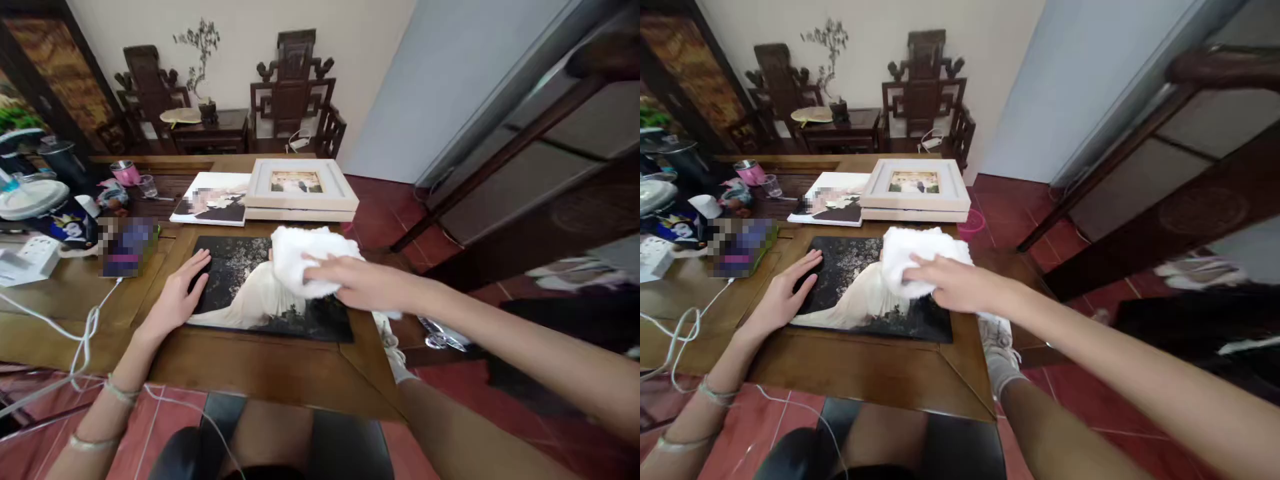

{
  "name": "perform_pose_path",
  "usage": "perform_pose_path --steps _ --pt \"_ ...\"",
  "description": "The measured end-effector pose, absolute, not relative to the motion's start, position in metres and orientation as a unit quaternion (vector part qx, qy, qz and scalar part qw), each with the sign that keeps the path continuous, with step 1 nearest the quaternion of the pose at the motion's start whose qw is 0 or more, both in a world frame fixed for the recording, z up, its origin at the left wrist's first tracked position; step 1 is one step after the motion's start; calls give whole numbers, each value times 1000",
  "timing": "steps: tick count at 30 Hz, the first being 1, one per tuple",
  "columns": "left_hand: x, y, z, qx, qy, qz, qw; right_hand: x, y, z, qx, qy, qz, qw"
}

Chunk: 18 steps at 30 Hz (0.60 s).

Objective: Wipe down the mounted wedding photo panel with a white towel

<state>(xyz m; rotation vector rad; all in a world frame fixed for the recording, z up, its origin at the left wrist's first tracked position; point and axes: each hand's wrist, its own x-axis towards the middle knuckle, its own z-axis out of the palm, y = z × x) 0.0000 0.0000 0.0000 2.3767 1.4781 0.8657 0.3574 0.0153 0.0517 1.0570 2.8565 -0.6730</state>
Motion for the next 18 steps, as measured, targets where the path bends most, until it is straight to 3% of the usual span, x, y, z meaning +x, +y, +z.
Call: perform_pose_path --steps 5,9,18 --pt "-2 0 0 804 506 293 108 349 42 50 365 917 -159 4" --pt "0 0 1 802 509 291 110 343 15 49 411 900 -142 20" --pt "3 0 2 805 512 284 96 324 -87 73 290 919 -257 69"
